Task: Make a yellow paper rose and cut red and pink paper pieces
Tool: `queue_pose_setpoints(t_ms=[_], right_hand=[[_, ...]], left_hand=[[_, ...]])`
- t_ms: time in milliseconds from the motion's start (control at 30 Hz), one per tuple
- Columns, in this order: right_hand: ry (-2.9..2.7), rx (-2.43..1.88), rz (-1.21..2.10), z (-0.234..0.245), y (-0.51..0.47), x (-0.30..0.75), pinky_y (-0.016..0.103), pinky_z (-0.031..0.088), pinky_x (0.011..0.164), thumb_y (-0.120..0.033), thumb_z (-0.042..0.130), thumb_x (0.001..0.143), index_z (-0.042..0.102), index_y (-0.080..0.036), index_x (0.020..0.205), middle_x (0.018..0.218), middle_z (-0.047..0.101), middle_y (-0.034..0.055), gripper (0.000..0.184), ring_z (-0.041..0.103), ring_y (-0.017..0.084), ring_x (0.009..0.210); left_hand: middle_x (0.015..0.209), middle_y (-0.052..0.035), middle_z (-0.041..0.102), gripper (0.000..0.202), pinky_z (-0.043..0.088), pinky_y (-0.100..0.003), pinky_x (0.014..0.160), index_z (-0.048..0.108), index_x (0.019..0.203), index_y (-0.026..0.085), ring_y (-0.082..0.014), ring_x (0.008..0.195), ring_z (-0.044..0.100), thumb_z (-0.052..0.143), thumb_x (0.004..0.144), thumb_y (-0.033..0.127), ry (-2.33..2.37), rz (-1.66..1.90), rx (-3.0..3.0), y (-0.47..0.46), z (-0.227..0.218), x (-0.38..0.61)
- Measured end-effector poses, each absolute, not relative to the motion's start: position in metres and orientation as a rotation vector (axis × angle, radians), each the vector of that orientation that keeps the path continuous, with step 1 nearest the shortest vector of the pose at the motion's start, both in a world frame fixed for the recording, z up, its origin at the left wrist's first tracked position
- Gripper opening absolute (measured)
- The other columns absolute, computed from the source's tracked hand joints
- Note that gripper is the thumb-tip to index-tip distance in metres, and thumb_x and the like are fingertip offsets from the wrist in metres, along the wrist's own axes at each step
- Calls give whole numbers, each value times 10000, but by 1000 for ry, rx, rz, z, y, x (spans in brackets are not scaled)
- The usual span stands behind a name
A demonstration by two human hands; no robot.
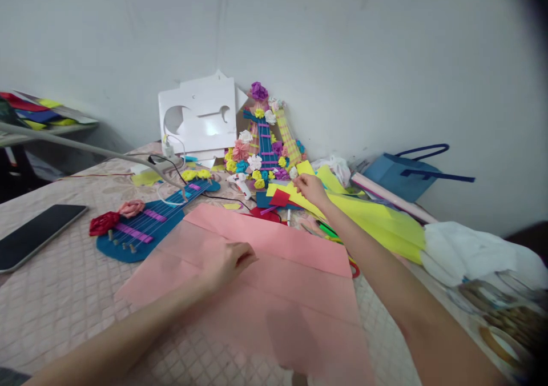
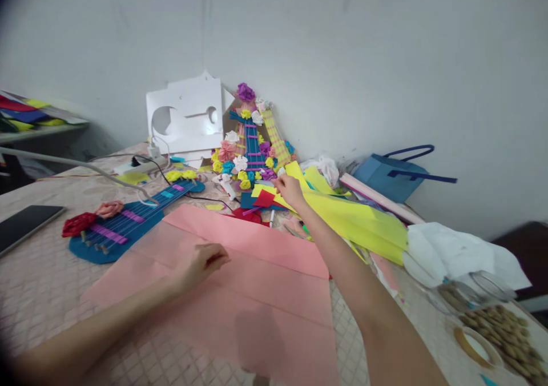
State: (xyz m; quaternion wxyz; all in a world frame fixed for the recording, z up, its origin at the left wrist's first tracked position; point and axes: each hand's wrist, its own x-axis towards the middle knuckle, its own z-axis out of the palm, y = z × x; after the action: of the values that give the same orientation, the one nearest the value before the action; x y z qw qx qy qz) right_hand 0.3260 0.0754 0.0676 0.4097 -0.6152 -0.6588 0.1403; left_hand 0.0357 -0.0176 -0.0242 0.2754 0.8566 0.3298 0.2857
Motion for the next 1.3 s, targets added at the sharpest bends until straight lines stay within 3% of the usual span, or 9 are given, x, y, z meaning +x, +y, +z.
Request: queue_pose_setpoints(t_ms=[67, 133, 200, 300, 600, 1000, 1067, 1167, 1300], right_hand=[[-1736, -1605, 272, 63, 97, 316, 263, 466, 574, -306, 539, 854, 582, -153, 691, 582, 592, 1, 227, 580, 136, 557], [-1833, -1641, 234, 55, 118, 302, 303, 505, 668, -293, 528, 885, 619, -129, 883, 791, 652, 41, 188, 624, 162, 722], [-1949, -1661, 216, 45, 137, 288, 377, 520, 770, -314, 540, 897, 563, -146, 1117, 1086, 603, 73, 278, 609, 187, 908], [-2125, -1662, 165, 36, 157, 273, 416, 508, 820, -318, 543, 897, 528, -166, 1186, 1188, 555, 85, 327, 585, 207, 989], [-2272, -1732, -87, 49, 158, 278, 400, 469, 884, -229, 536, 900, 614, -155, 1061, 1149, 584, 112, 194, 566, 225, 1038], [-2246, -1636, 176, 45, 146, 283, 416, 509, 817, -320, 544, 896, 527, -161, 1186, 1180, 559, 84, 331, 587, 208, 985], [-2175, -1585, 249, 49, 139, 281, 390, 511, 791, -294, 559, 884, 576, -140, 1095, 1093, 599, 80, 262, 601, 197, 932], [-2066, -1480, 409, 53, 120, 273, 293, 504, 644, -227, 577, 841, 616, -132, 819, 774, 638, 35, 106, 610, 145, 684], [-1924, -1314, 705, 53, 76, 253, 203, 437, 435, -306, 504, 854, 573, -169, 787, 634, 611, -17, 168, 550, 92, 462]], left_hand=[[642, -30, 625, 264, 336, -221, 531, 605, 697, 176, -126, 566, 541, 505, 869, 348, 880, 735, 2404, -21, -26, 35], [687, -42, 642, 259, 354, -225, 556, 615, 729, 179, -136, 606, 567, 477, 886, 332, 812, 723, 2457, -25, -27, 34], [769, -49, 661, 205, 382, -227, 599, 628, 862, 194, -141, 656, 588, 446, 898, 283, 743, 741, 2455, -28, -27, 33], [890, -49, 662, 252, 404, -229, 613, 559, 1103, 220, -128, 639, 574, 442, 880, 212, 721, 743, 2416, -29, -25, 32], [944, -79, 635, 288, 427, -240, 666, 500, 1158, 191, -147, 731, 595, 414, 883, 179, 579, 679, 2479, -29, -27, 34], [869, -72, 668, 254, 414, -248, 645, 628, 1061, 220, -156, 710, 587, 442, 890, 246, 651, 827, 2363, -24, -14, 37], [847, -65, 669, 225, 409, -243, 616, 657, 1013, 220, -143, 660, 567, 501, 864, 282, 753, 907, 2228, -18, -5, 38], [751, -51, 655, 133, 410, -229, 575, 687, 851, 186, -129, 610, 539, 618, 783, 277, 840, 974, 1846, -1, 10, 41], [744, -43, 667, 162, 476, -247, 626, 652, 845, 135, -136, 637, 611, 704, 711, 210, 769, 942, 1250, 21, 22, 51]])
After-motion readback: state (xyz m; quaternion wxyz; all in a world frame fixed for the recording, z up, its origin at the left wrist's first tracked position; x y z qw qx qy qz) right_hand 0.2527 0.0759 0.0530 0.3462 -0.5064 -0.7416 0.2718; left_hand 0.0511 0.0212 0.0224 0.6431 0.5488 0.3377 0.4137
